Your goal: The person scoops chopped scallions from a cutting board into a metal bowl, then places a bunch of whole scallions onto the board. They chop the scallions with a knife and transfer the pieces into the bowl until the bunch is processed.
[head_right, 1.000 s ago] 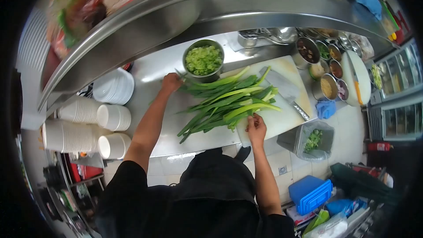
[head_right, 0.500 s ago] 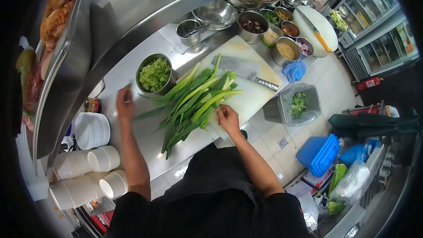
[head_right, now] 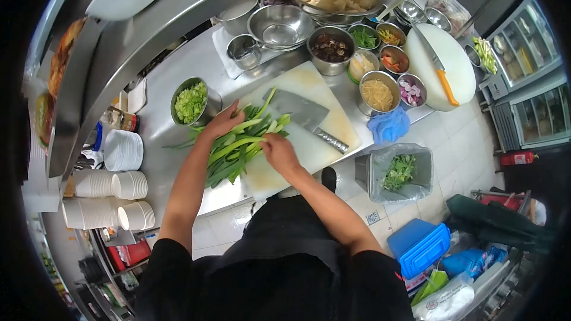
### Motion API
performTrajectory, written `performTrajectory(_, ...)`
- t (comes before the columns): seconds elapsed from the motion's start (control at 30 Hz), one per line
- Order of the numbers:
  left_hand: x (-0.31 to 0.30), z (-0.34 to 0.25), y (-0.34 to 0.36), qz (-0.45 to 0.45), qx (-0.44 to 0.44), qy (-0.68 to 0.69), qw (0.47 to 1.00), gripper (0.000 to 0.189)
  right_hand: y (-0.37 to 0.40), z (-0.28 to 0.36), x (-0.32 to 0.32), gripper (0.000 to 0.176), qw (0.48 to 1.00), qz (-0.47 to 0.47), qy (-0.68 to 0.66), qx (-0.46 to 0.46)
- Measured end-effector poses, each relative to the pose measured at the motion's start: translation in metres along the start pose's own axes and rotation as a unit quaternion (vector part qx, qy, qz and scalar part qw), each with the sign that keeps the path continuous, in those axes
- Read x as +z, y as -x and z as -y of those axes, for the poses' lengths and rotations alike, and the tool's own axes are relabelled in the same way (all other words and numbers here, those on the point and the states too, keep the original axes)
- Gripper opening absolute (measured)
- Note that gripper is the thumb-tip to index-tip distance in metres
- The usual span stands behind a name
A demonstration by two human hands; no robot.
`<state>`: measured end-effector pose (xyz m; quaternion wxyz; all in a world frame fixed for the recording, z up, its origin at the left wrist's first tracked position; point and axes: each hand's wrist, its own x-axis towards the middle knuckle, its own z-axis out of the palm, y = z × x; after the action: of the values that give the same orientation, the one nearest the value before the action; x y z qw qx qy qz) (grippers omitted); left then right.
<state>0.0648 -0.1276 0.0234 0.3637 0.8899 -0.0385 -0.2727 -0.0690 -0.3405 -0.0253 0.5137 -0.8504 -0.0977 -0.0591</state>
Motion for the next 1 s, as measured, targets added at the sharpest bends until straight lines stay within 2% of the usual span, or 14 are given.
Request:
performTrajectory(0.07,0.002,-0.002,0.010,0.063,0.057,-0.057,0.995,0.118,-0.011,0.013,-0.018,0.047,0.999,0.015,0.012,0.033)
performTrajectory(0.13,0.006,-0.020,0.031,0.069,0.032,-0.137,0.988,0.127,-0.015,0.010,-0.035,0.052,0.995,0.011,0.033,0.090)
performTrajectory(0.17,0.007,-0.024,0.041,0.077,0.006,-0.215,0.974,0.135,-0.010,0.000,-0.049,0.053,0.989,-0.028,0.136,0.056)
performTrajectory(0.2,0.010,-0.022,0.045,0.082,0.013,-0.202,0.976,0.145,-0.005,-0.008,-0.070,0.054,0.969,-0.067,0.236,0.020)
performTrajectory(0.23,0.014,-0.024,0.049,0.079,0.010,-0.200,0.976,0.145,0.000,-0.023,-0.088,0.059,0.945,-0.048,0.322,0.020)
performTrajectory(0.27,0.019,-0.026,0.052,0.068,0.016,-0.238,0.969,0.146,0.005,-0.031,-0.103,0.052,0.925,-0.008,0.366,0.104)
performTrajectory(0.4,0.020,-0.019,0.053,0.054,0.034,-0.263,0.963,0.152,0.021,-0.080,-0.145,0.043,0.929,0.058,0.347,0.116)
performTrajectory(0.47,0.014,-0.014,0.054,0.044,0.046,-0.228,0.972,0.153,0.025,-0.066,-0.170,0.041,0.928,0.071,0.351,0.103)
performTrajectory(0.53,0.011,-0.014,0.054,0.034,0.055,-0.196,0.979,0.154,0.021,-0.013,-0.208,0.039,0.933,0.062,0.339,0.101)
performTrajectory(0.6,0.012,-0.010,0.050,0.034,0.050,-0.209,0.976,0.151,0.017,0.014,-0.226,0.032,0.935,0.033,0.282,0.214)
performTrajectory(0.7,0.009,-0.011,0.036,0.044,0.046,-0.239,0.969,0.147,-0.013,-0.019,-0.207,0.030,0.954,0.030,0.243,0.173)
performTrajectory(0.77,0.007,-0.007,0.028,0.052,0.036,-0.254,0.965,0.145,-0.050,-0.034,-0.190,0.030,0.943,0.042,0.280,0.173)
performTrajectory(0.87,-0.001,-0.001,0.017,0.049,0.047,-0.201,0.977,0.136,-0.080,-0.040,-0.171,0.030,0.945,0.019,0.311,0.095)
performTrajectory(1.0,-0.001,-0.001,0.018,0.040,0.065,-0.191,0.979,0.133,-0.071,-0.019,-0.146,0.029,0.934,0.108,0.329,0.092)
